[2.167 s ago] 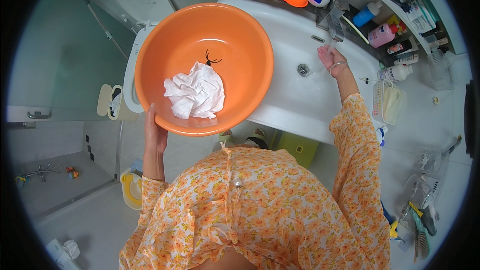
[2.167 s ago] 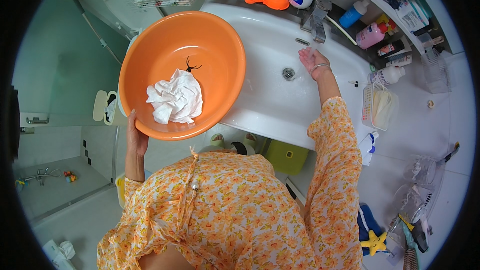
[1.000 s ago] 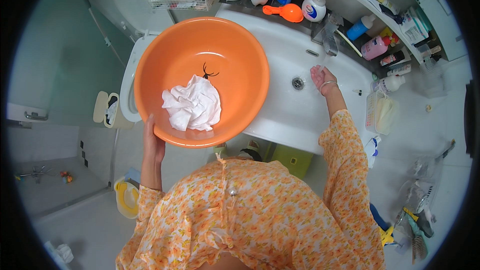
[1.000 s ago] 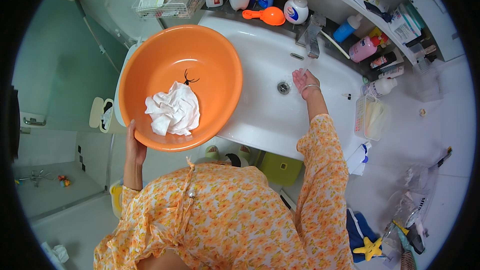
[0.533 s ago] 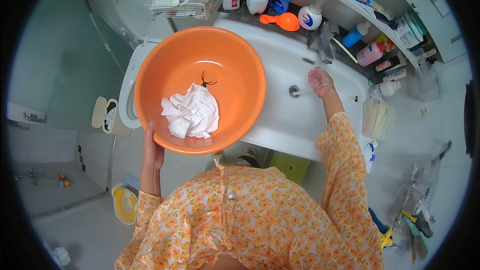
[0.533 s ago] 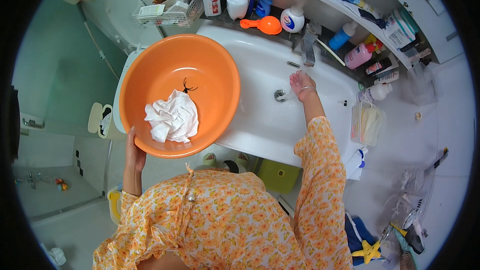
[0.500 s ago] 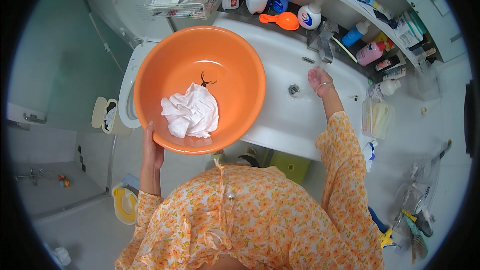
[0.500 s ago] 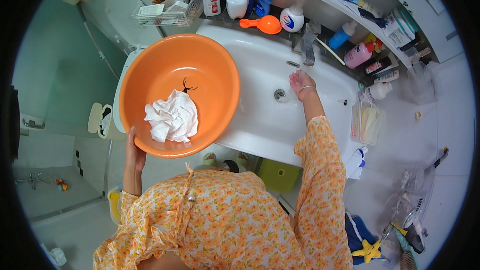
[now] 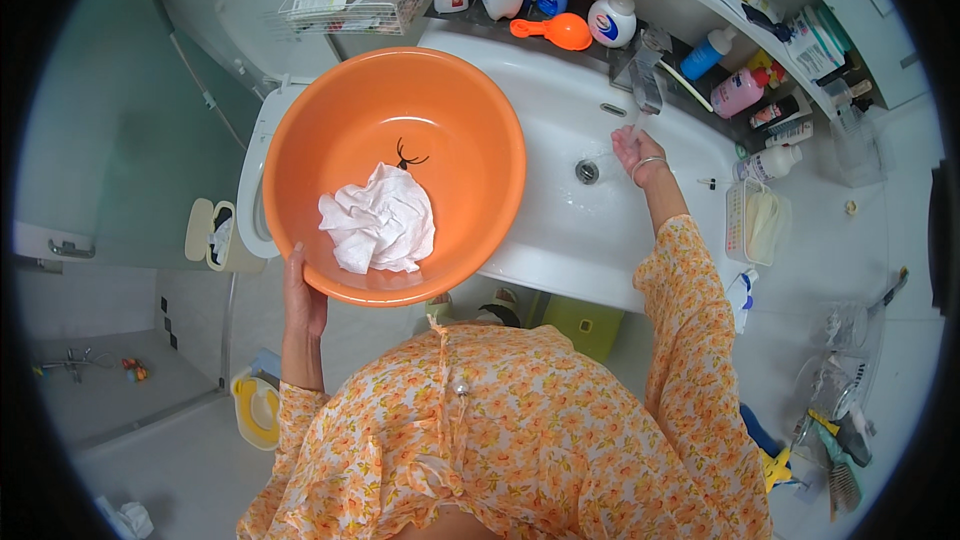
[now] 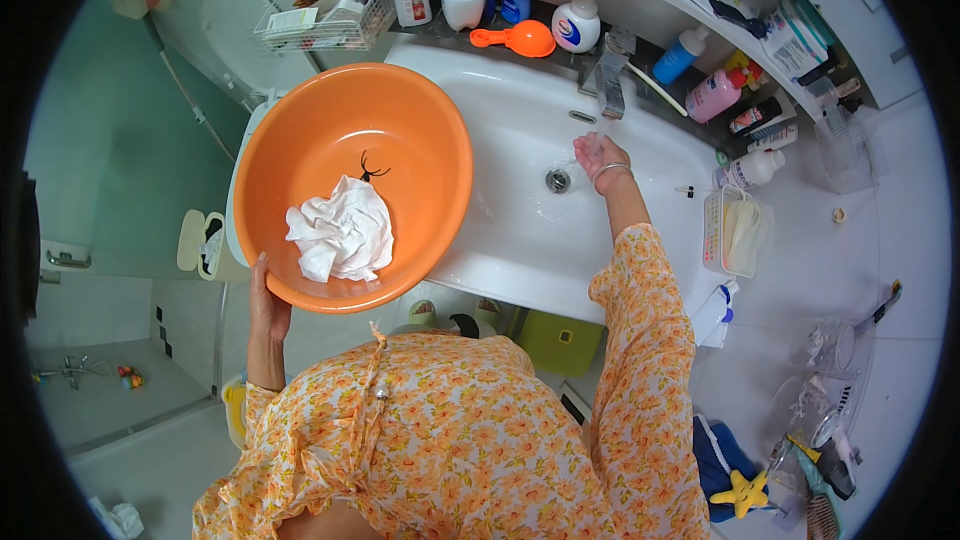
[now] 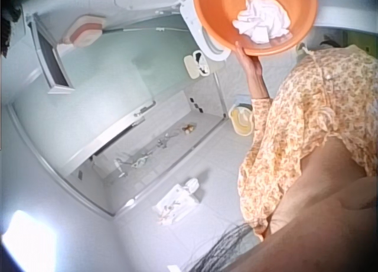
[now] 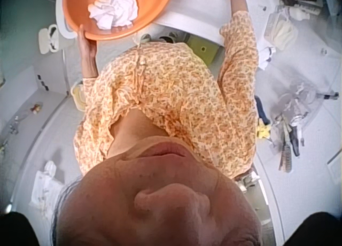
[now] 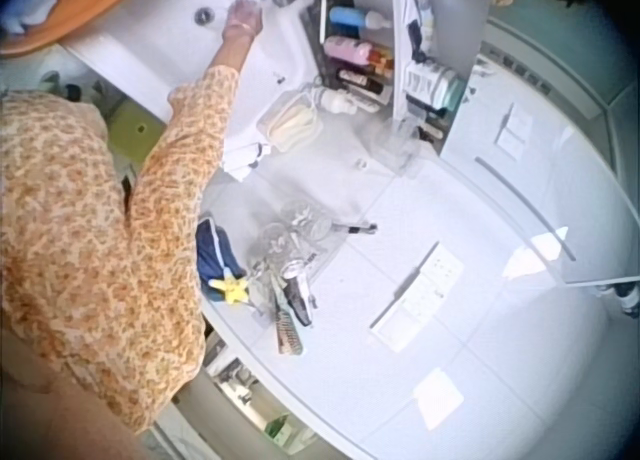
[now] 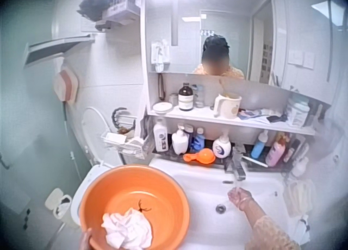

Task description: The person places an orange basin in a bathroom sink and turns on the tap to fill it with water. They retrieve a white cloth, place it in the basin, and wash it by hand under the running water. After rinsing, they carry the basin out of the bathroom and into a bedroom.

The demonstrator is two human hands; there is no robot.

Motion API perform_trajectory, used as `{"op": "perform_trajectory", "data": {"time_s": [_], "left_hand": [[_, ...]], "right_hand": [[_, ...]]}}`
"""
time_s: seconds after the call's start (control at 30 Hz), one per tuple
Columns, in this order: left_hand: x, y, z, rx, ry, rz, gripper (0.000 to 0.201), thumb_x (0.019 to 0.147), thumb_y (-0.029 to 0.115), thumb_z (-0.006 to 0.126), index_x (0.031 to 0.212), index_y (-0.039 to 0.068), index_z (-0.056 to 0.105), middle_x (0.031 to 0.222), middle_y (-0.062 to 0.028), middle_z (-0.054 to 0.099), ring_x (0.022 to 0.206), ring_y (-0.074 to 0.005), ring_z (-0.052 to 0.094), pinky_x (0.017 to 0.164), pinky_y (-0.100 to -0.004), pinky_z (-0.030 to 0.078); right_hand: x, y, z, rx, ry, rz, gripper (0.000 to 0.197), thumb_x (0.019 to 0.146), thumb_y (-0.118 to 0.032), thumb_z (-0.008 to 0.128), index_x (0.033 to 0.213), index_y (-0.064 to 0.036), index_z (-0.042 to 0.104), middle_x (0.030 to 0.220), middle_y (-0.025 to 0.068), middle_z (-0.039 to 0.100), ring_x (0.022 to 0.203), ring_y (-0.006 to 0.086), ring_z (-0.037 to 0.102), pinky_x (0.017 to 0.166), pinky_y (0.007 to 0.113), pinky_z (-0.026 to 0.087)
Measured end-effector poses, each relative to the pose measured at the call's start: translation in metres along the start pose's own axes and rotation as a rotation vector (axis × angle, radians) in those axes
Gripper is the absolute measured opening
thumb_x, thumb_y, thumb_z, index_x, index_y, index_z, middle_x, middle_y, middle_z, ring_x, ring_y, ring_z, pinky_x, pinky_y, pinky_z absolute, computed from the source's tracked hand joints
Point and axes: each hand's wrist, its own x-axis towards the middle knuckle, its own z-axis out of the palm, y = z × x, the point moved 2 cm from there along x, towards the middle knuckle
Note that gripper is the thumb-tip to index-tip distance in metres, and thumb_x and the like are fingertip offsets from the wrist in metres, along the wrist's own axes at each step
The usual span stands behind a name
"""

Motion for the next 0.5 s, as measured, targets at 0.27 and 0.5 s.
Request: {"op": "perform_trajectory", "data": {"time_s": [0.27, 0.5], "left_hand": [[0.000, -0.002, -0.003, 0.017, 0.027, 0.006, 0.048, 0.079, 0.035, 0.047, 0.115, 0.006, 0.036, 0.115, -0.0054, 0.043, 0.105, -0.0172, 0.042, 0.089, -0.0300, 0.032], [-0.001, -0.002, 0.000, 0.007, 0.002, 0.009, 0.047, 0.079, 0.035, 0.047, 0.115, 0.007, 0.037, 0.115, -0.0047, 0.042, 0.105, -0.0172, 0.041, 0.089, -0.0304, 0.032]], "right_hand": [[-0.002, -0.001, 0.005, -0.128, -0.036, -0.041, 0.025, 0.075, -0.012, 0.051, 0.095, 0.0028, 0.048, 0.092, 0.0145, 0.054, 0.082, 0.0249, 0.056, 0.068, 0.029, 0.048], [0.013, -0.022, -0.021, -0.365, 0.136, -0.163, 0.020, 0.073, -0.012, 0.055, 0.092, -0.0046, 0.053, 0.084, 0.0075, 0.057, 0.065, 0.0132, 0.055, 0.049, 0.018, 0.040]]}}
